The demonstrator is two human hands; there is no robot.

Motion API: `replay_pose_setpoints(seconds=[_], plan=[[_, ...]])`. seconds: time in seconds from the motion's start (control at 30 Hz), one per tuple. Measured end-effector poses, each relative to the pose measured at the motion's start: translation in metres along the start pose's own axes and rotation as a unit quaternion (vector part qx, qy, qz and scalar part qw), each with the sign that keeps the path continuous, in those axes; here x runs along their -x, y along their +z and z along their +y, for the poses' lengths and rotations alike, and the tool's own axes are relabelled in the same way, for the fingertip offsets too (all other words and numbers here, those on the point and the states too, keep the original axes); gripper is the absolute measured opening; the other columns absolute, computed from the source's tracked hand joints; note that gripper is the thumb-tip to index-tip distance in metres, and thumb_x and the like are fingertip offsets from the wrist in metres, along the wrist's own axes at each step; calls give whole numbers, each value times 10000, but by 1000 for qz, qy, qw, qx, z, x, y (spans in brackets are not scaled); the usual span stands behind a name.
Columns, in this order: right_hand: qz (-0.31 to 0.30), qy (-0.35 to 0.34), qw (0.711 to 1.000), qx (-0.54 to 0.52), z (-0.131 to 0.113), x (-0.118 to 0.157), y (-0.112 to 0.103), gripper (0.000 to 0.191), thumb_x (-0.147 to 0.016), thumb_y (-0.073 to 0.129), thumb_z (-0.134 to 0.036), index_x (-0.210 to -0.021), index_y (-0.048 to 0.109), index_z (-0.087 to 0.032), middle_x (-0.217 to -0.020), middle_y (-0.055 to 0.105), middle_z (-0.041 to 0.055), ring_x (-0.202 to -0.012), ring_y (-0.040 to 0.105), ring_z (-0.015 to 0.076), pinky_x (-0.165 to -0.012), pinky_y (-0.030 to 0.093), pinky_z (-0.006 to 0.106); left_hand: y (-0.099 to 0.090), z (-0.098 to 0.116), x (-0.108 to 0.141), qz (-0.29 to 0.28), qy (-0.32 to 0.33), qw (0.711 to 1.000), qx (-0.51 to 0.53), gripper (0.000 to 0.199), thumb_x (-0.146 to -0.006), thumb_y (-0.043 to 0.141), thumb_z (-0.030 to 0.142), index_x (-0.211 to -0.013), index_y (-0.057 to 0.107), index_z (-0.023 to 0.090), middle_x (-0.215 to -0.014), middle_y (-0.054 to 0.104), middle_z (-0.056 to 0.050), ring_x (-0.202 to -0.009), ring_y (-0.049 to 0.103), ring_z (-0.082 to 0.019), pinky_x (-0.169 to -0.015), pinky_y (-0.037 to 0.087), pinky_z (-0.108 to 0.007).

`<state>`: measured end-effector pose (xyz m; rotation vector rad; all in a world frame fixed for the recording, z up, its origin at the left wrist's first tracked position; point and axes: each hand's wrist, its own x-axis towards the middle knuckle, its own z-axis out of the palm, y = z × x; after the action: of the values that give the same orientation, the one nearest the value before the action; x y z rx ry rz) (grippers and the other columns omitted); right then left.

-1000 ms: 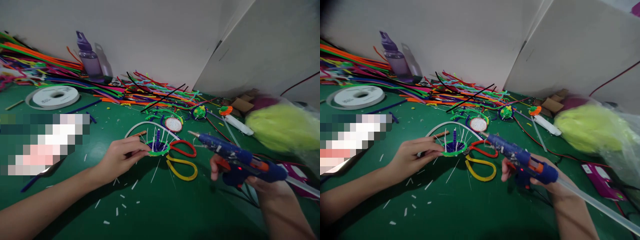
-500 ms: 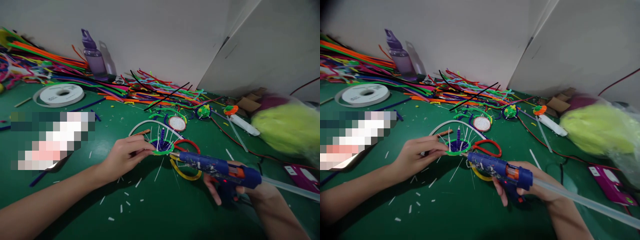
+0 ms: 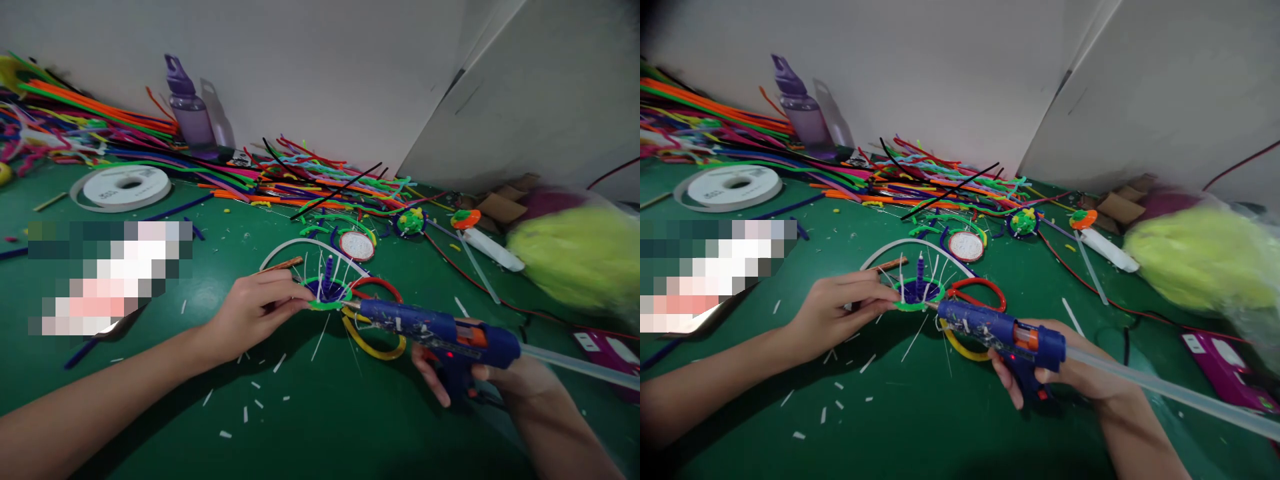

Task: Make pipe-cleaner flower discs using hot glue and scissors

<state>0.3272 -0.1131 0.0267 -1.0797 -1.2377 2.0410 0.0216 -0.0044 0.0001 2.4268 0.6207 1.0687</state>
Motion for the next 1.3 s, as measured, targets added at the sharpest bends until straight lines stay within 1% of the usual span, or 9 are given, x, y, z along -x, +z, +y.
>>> replay_pose_setpoints(seconds=[0.13,0.3,0.7,0.9,1.03,1.1,1.17,1.23,1.3], plan=[[-1,-4,1000,-8,-2,0,1,435,-695,686,-436,-1022,620,-157,-855,656,93,-666,648,171,-564,493,230,1,-1,1,-2,-4,1000,7,107,-820,560,138,-855,655,173,-565,474,33,-541,446,-75,-563,406,-189],[-8,-6,1000,-2,-3,-2,1,426,-701,683,-436,-1020,625,-160,-843,655,87,-657,649,160,-525,483,194,1,-1,1,-1,0,1000,8,107,-826,557,147,-863,654,173,-565,473,30,-536,444,-74,-535,388,-186],[3,4,1000,4,-3,-2,2,453,-686,688,-444,-1013,618,-138,-835,653,104,-641,647,173,-470,451,191,0,-1,1,-1,4,1000,7,118,-839,542,176,-860,658,182,-569,494,29,-527,456,-71,-565,425,-188],[2,-1,1000,6,-1,-4,0,442,-695,681,-445,-1013,617,-145,-833,642,89,-641,637,163,-553,480,224,0,0,0,4,5,1000,2,115,-833,549,169,-850,663,175,-548,472,34,-517,448,-72,-569,435,-191],[5,-16,1000,22,0,-2,-2,440,-710,665,-438,-1016,602,-129,-822,635,94,-630,635,158,-495,456,193,-1,1,1,7,2,1000,1,115,-832,553,180,-851,666,176,-554,500,30,-525,470,-74,-569,442,-187],[16,-23,999,33,1,2,-6,445,-694,672,-451,-994,603,-129,-791,632,87,-616,633,162,-466,446,189,-1,1,1,9,-5,1000,-1,123,-837,545,197,-842,667,181,-561,527,25,-535,488,-77,-592,458,-194],[39,-45,997,47,2,9,-11,460,-670,676,-485,-981,607,-153,-771,625,76,-592,626,171,-448,448,208,-1,1,1,7,-14,1000,-3,130,-842,536,203,-832,665,187,-567,547,24,-536,493,-78,-620,473,-203],[87,-89,990,68,2,17,-17,476,-666,651,-532,-995,606,-191,-780,619,76,-562,610,182,-455,461,254,-1,1,1,3,-21,1000,-5,127,-839,536,197,-826,662,190,-566,546,29,-524,479,-75,-630,480,-207],[158,-138,973,99,-2,24,-25,477,-679,610,-568,-1015,598,-229,-818,616,90,-560,592,193,-487,470,301,-1,1,1,0,-24,1000,-7,111,-828,549,181,-821,660,188,-558,529,37,-512,458,-71,-636,483,-206]])
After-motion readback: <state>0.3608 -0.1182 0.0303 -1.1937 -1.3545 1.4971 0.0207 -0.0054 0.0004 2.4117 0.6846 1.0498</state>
